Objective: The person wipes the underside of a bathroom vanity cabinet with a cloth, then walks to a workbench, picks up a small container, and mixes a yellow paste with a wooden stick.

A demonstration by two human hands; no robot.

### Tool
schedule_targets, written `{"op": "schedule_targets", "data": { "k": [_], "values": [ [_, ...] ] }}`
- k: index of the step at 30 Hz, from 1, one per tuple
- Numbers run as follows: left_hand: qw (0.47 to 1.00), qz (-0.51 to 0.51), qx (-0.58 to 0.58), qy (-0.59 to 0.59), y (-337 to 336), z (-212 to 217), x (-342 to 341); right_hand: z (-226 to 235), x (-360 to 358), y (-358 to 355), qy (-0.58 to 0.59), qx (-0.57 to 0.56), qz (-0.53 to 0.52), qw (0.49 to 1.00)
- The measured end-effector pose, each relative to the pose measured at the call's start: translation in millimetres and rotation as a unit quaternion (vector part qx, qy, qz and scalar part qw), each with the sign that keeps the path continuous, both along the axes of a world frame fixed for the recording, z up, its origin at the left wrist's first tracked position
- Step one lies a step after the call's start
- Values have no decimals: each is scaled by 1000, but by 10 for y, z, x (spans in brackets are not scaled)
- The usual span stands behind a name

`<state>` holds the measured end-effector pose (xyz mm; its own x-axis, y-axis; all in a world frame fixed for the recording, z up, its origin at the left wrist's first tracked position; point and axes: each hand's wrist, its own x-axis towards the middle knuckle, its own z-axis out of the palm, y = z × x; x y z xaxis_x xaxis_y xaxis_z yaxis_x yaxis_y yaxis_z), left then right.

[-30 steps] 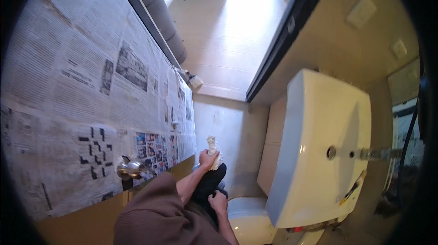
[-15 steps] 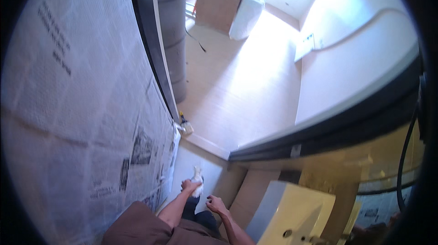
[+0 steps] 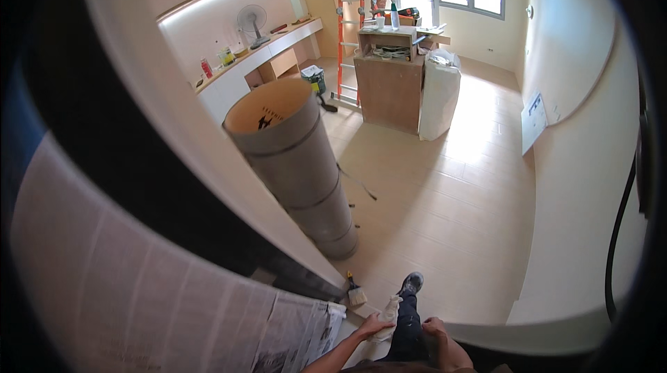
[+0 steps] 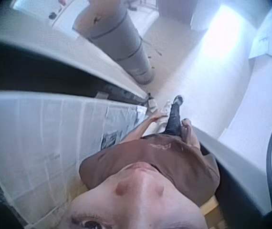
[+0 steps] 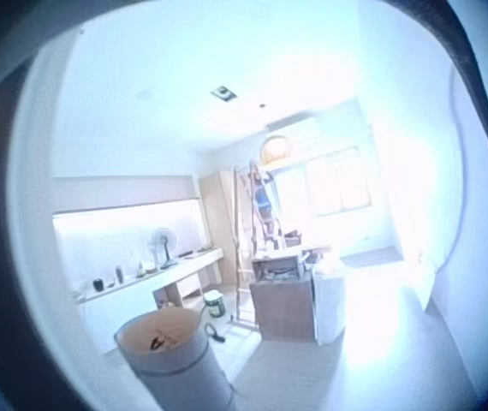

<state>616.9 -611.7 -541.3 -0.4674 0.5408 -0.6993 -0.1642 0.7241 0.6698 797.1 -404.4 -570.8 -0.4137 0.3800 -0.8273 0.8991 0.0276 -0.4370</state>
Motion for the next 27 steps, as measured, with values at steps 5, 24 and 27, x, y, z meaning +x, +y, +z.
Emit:
{"op": "schedule_targets", "data": {
  "k": [5, 24, 27],
  "values": [
    [988, -51, 144, -2, 1721, 694, -873, -437, -244, 1712, -71, -23, 64, 995],
    [944, 122, 295, -88, 6636, 1757, -4301, 2508, -4953, 5505, 470, -282, -244, 800],
    [937, 58, 314, -139, 7215, 1987, -4940, 2708, -5433, 6356, 483, -279, -272, 784]
  ]
}}
